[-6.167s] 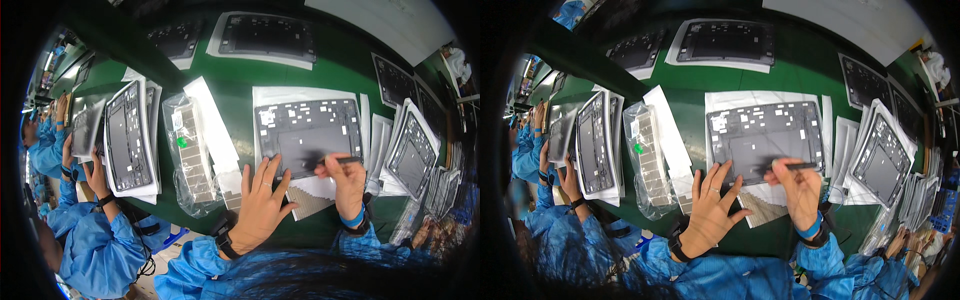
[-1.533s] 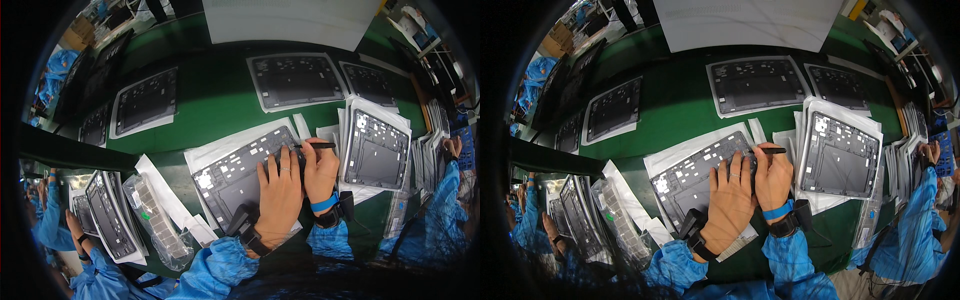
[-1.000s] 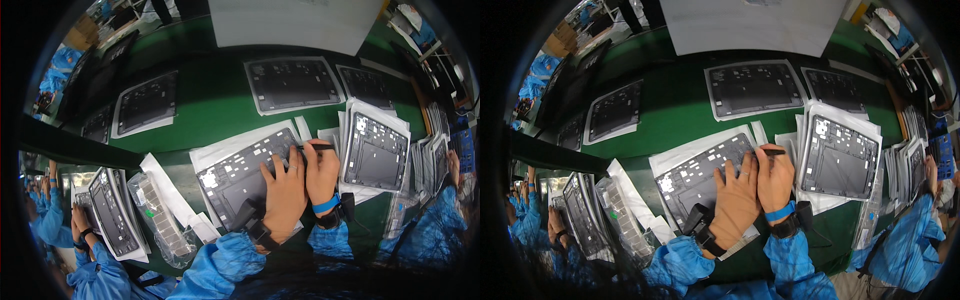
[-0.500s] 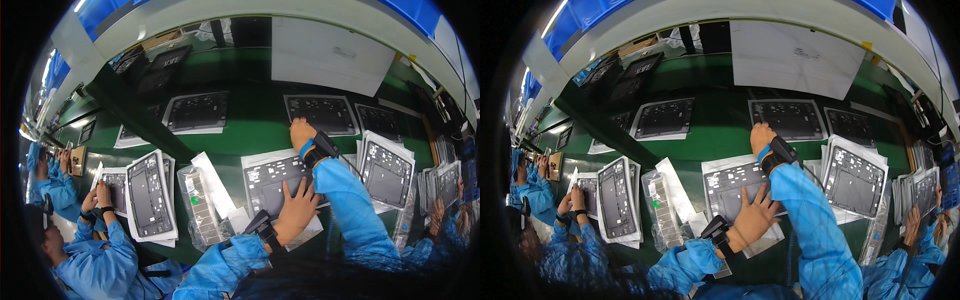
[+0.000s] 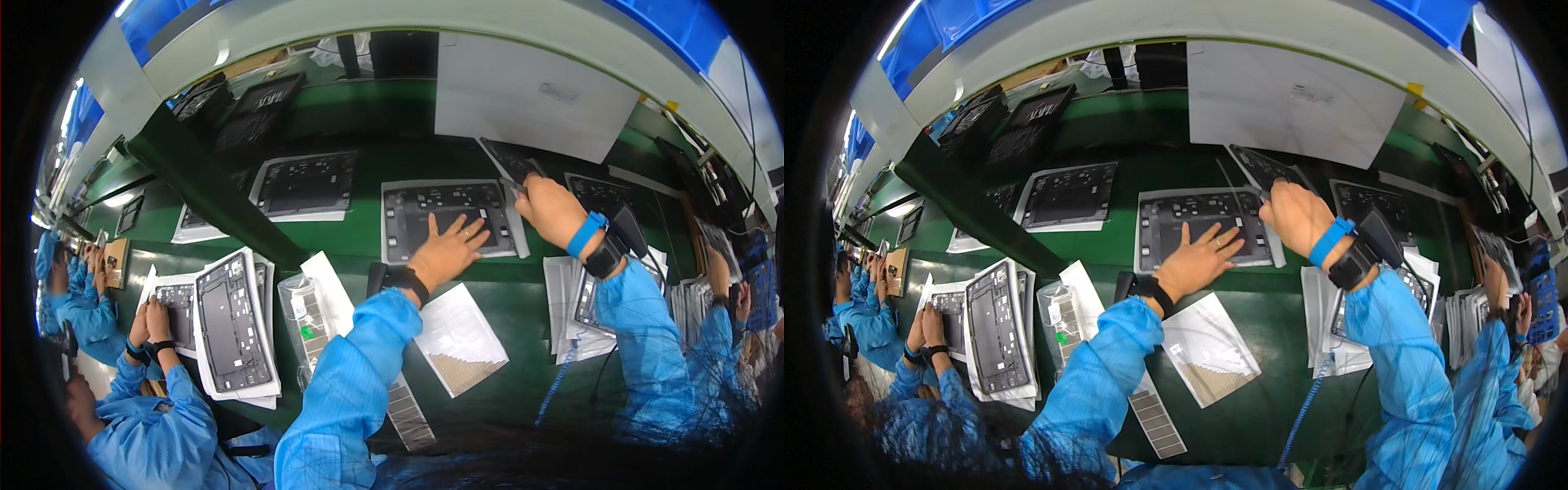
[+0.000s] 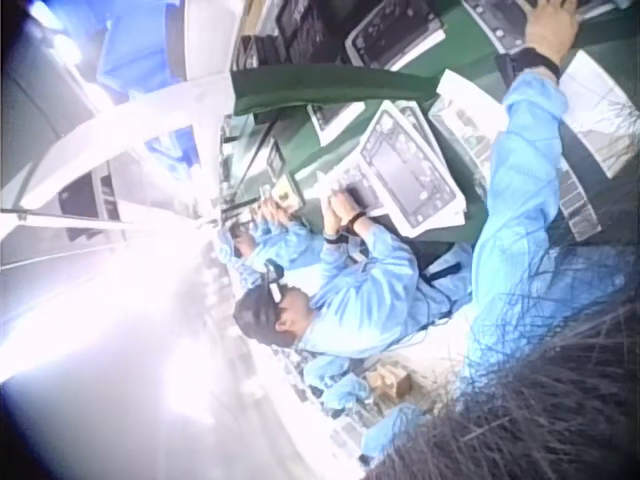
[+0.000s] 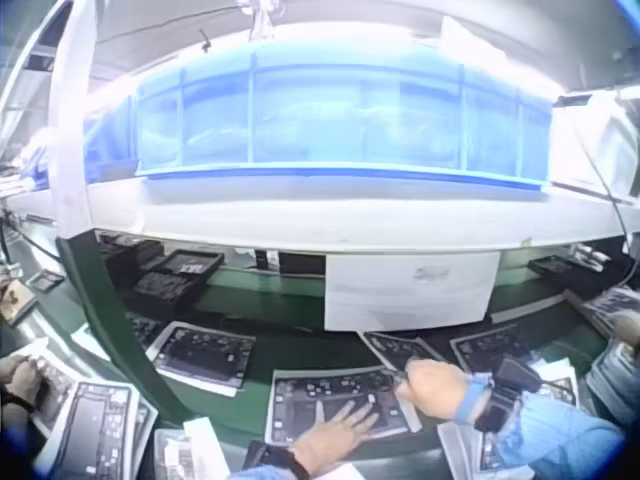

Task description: Assembling and inspecting tablet computer components on a factory production line.

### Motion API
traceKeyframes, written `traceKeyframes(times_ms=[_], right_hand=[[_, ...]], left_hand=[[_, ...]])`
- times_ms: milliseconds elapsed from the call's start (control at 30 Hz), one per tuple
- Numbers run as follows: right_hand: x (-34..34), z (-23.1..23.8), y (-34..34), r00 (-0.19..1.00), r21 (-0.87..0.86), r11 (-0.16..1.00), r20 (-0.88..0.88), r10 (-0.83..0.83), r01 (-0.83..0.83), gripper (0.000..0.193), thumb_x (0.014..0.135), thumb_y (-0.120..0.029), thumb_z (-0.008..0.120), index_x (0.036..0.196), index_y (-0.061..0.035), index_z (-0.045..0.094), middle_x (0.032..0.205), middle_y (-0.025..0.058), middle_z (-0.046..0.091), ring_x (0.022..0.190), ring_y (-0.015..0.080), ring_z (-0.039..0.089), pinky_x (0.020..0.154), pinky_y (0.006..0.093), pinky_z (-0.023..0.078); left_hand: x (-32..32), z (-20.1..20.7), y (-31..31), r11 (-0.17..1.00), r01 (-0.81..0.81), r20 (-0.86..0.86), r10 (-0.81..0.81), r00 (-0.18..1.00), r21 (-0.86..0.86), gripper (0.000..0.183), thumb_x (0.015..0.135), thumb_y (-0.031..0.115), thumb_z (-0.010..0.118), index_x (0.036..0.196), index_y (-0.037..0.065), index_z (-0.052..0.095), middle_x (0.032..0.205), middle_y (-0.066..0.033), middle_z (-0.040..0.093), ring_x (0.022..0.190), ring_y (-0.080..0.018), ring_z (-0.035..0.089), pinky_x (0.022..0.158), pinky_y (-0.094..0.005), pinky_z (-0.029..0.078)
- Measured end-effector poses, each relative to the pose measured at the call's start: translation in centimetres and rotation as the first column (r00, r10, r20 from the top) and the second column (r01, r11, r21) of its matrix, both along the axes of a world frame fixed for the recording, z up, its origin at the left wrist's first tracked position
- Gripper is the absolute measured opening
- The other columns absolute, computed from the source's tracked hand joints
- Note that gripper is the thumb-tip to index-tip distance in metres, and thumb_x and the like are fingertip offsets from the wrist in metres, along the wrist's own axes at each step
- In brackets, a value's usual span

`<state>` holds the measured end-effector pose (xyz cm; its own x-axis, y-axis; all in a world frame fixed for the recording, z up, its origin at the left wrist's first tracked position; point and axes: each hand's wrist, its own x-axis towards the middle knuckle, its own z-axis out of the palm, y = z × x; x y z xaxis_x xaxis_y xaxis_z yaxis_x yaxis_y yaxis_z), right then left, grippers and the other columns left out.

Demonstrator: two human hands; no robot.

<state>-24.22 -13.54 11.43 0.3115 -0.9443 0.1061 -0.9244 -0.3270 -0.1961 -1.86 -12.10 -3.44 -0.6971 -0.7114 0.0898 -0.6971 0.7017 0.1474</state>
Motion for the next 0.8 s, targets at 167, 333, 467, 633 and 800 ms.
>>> traceKeyframes(times_ms=[167,333,467,633,800], right_hand=[[1.5,0.2,5.8,0.993,-0.041,0.995,0.078,-0.092,0.095,0.027,0.093,-0.020,0.068,0.105,0.0026,0.061,0.096,0.0273,0.072,0.088,0.0473,0.071,0.077,0.0549,0.056],[5.4,-3.2,13.3,0.994,0.000,1.000,0.104,0.023,-0.023,0.027,0.088,-0.016,0.076,0.101,-0.0007,0.058,0.094,0.0186,0.063,0.077,0.0416,0.069,0.066,0.0509,0.055],[5.5,-3.0,19.3,0.930,0.041,0.980,0.325,0.172,-0.195,0.039,0.090,-0.016,0.078,0.121,-0.0009,0.060,0.111,0.0175,0.062,0.088,0.0368,0.070,0.074,0.0471,0.057],[2.4,-8.6,26.3,0.942,0.173,0.953,0.270,0.198,-0.250,0.069,0.090,-0.016,0.079,0.152,-0.0049,0.051,0.132,0.0182,0.057,0.095,0.0334,0.067,0.081,0.0433,0.057],[1.4,-9.0,31.3,0.961,0.245,0.944,0.221,0.166,-0.220,0.059,0.088,-0.014,0.081,0.140,-0.0003,0.060,0.138,0.0182,0.057,0.103,0.0332,0.066,0.089,0.0417,0.054]], left_hand=[[0.1,-0.5,-3.0,0.999,-0.032,-0.537,0.041,0.842,0.025,0.047,0.112,0.031,0.047,0.153,0.009,0.050,0.152,-0.0129,0.058,0.141,-0.0380,0.054,0.115,-0.0609,0.043],[-1.9,7.9,3.9,0.454,0.347,-0.516,0.850,0.107,0.821,0.043,0.104,0.028,0.066,0.136,-0.001,0.061,0.125,-0.0126,0.072,0.105,-0.0223,0.073,0.084,-0.0373,0.062],[3.1,7.9,7.1,0.438,0.352,-0.505,0.855,0.121,0.827,0.031,0.102,0.011,0.068,0.129,-0.004,0.066,0.119,-0.0090,0.074,0.107,-0.0185,0.071,0.093,-0.0338,0.058],[7.6,8.0,12.4,0.337,0.267,-0.396,0.893,0.213,0.903,0.035,0.103,0.010,0.067,0.135,-0.005,0.064,0.131,-0.0107,0.070,0.116,-0.0177,0.067,0.101,-0.0345,0.054],[8.2,4.7,13.2,0.234,0.299,-0.303,0.929,0.212,0.925,0.039,0.102,0.012,0.071,0.136,-0.003,0.062,0.131,-0.0109,0.070,0.117,-0.0185,0.067,0.102,-0.0334,0.053]])
